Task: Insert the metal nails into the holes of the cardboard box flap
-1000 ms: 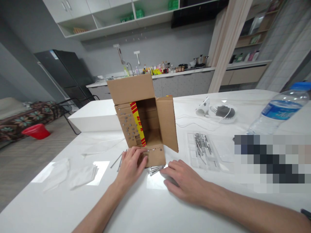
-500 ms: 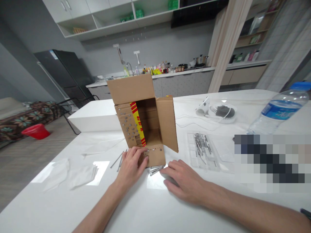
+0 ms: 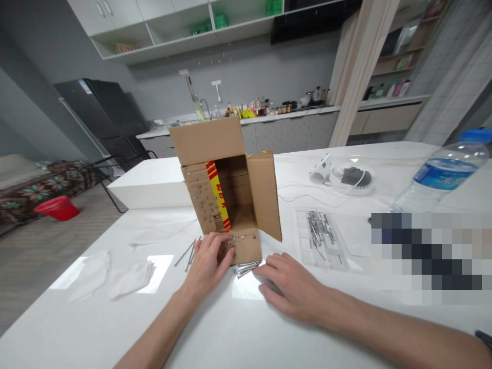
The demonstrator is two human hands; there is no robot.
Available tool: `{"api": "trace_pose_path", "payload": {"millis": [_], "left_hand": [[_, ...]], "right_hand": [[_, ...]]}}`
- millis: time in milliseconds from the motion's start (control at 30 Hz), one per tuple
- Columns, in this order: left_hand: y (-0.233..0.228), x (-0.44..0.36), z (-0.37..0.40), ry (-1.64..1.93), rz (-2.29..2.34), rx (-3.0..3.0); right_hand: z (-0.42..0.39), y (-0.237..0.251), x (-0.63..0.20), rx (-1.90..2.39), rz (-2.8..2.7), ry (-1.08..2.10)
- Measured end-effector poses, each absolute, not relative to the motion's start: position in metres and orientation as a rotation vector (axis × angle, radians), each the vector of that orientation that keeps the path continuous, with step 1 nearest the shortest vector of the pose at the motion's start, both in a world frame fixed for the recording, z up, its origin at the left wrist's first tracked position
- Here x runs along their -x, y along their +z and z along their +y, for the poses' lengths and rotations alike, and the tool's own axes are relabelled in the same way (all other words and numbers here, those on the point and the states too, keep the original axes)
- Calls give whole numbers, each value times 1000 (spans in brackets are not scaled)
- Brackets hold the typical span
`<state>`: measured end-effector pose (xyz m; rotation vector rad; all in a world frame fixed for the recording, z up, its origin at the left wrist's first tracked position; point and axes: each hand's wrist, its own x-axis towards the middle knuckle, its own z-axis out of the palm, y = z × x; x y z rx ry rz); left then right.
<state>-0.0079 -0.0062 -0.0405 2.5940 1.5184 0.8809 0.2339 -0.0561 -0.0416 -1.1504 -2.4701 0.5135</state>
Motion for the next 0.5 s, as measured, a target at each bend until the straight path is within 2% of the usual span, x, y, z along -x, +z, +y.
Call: {"api": "trace_pose_path", "payload": {"millis": [500], "left_hand": [[-40, 8, -7, 902, 1514, -2547]], "right_hand": [[-56, -41, -234, 1155, -2473, 503]]}}
